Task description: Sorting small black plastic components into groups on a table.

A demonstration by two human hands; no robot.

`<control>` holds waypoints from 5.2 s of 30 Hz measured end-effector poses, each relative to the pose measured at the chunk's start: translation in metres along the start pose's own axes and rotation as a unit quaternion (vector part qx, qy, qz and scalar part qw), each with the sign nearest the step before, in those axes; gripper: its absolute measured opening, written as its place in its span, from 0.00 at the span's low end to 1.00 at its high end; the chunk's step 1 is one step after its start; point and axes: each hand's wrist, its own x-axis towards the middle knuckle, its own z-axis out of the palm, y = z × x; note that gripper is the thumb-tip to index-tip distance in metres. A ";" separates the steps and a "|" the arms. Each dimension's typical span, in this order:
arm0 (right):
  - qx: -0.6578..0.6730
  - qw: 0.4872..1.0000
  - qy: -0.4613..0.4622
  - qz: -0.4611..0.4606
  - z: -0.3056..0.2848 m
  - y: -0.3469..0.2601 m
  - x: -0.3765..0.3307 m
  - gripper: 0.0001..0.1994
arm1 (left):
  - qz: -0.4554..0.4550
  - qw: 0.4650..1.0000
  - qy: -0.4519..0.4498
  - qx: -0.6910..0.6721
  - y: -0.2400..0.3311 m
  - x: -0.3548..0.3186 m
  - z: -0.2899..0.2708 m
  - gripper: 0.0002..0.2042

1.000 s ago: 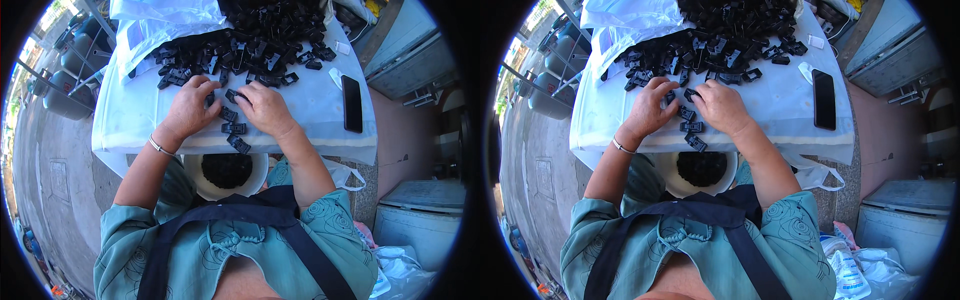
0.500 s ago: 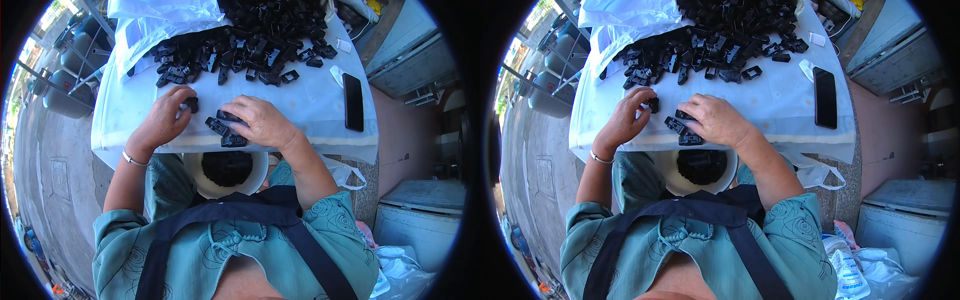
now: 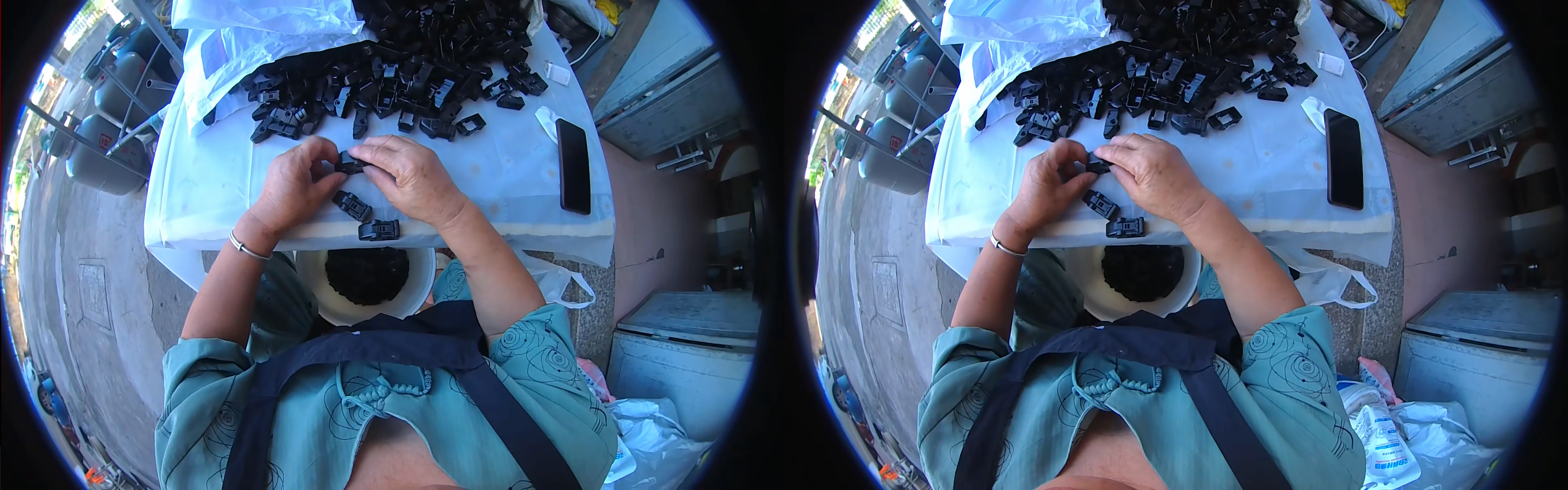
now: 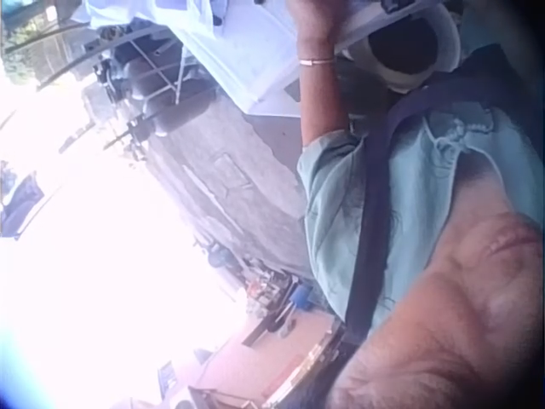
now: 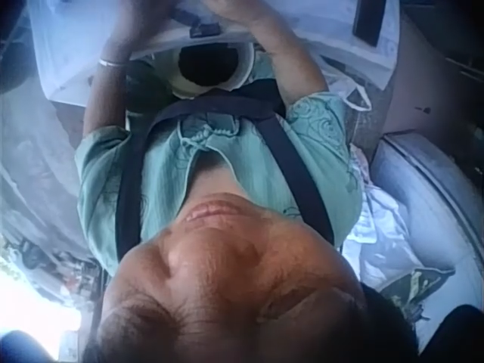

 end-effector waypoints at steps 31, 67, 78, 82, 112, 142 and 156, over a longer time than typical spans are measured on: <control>-0.159 0.976 -0.026 0.149 -0.042 0.009 -0.015 0.16 | 0.018 1.000 0.024 0.000 0.015 0.030 0.009 0.15; -0.146 0.978 -0.121 0.082 -0.008 -0.025 -0.009 0.17 | 0.153 0.949 0.136 0.239 -0.002 0.047 0.019 0.11; -0.163 0.975 0.004 0.151 -0.027 0.021 0.003 0.15 | -0.013 0.993 0.093 0.071 0.014 0.030 0.012 0.19; -0.313 0.944 0.019 0.105 -0.019 0.033 0.006 0.15 | -0.007 0.995 0.059 0.084 0.011 0.034 0.017 0.18; 0.005 1.000 -0.020 0.013 -0.016 0.006 -0.008 0.14 | 0.059 0.996 0.029 -0.062 0.005 0.013 0.023 0.24; -0.356 0.913 0.075 0.185 -0.064 0.049 -0.026 0.19 | 0.164 0.954 0.038 0.250 0.015 0.080 0.028 0.12; -0.160 0.973 -0.038 0.164 -0.052 0.016 -0.021 0.15 | 0.129 0.989 0.067 0.041 0.007 0.033 0.025 0.25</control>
